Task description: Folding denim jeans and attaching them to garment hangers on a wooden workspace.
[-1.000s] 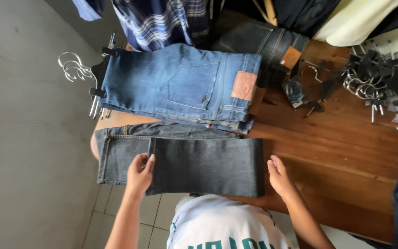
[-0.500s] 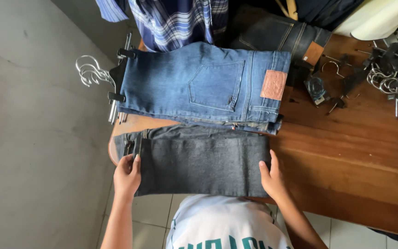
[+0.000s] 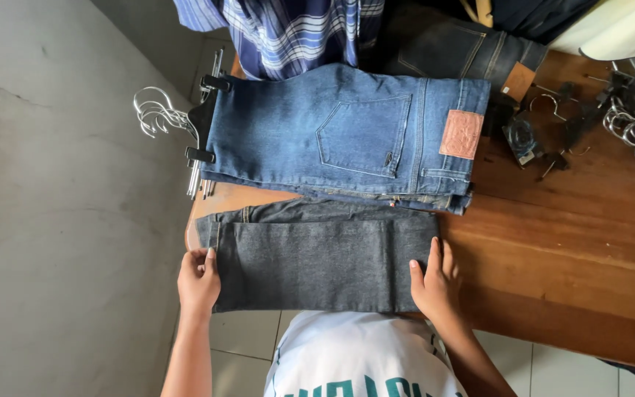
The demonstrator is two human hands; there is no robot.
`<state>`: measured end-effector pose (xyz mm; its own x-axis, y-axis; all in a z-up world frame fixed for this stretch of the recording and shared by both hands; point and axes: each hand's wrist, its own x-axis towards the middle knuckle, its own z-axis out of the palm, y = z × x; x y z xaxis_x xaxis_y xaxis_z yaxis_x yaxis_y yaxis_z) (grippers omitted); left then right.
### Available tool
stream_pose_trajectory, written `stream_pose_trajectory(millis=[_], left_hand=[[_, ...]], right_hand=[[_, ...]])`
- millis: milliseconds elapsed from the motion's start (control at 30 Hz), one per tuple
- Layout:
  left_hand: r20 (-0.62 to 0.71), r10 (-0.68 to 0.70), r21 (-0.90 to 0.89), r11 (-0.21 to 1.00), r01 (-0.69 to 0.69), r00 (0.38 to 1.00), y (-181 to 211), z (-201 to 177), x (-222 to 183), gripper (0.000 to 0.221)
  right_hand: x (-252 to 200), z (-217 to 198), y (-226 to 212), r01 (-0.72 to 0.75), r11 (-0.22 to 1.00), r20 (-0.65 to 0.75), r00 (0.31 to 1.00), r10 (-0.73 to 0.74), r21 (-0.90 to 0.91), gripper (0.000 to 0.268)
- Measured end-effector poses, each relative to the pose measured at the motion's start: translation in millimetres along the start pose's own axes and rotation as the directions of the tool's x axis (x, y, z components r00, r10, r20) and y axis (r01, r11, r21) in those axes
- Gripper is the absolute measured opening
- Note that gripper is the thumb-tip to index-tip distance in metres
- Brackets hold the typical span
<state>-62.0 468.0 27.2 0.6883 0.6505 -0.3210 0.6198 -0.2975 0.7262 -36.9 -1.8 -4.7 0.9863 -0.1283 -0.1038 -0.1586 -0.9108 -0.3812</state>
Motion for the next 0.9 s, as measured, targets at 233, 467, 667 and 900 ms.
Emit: stream_pose_trajectory(millis=[233,467,667,900], left_hand=[[-0.009,0.007,-0.015,1.000,-0.008,1.000,-19.0,3.2,11.8,0.023],[-0.059,0.161,0.141,0.978,-0.151,0.985,-23.3,12.2,12.7,0.020],[-0.143,0.352,0.240,0.919,-0.312,0.925,-2.9,16.6,-5.6,0.035],[-0.147,0.490,0.309,0.848,-0.431,0.859,-18.0,30.9,-8.8,0.034]], right_hand=[[-6.3,16.4,-3.2,-0.019,0.988,-0.013,1.000,0.017,-0.156,0.076],[-3.7,18.8,-8.5,0.017,0.978,-0.068,0.997,-0.032,-0.209,0.076],[9.1,13.1,-28.1,0.143,0.984,0.040,0.989,-0.139,-0.110,0.070],[13.0,2.9,-12.8,0.123,0.976,0.137,0.986,-0.100,-0.177,0.070]])
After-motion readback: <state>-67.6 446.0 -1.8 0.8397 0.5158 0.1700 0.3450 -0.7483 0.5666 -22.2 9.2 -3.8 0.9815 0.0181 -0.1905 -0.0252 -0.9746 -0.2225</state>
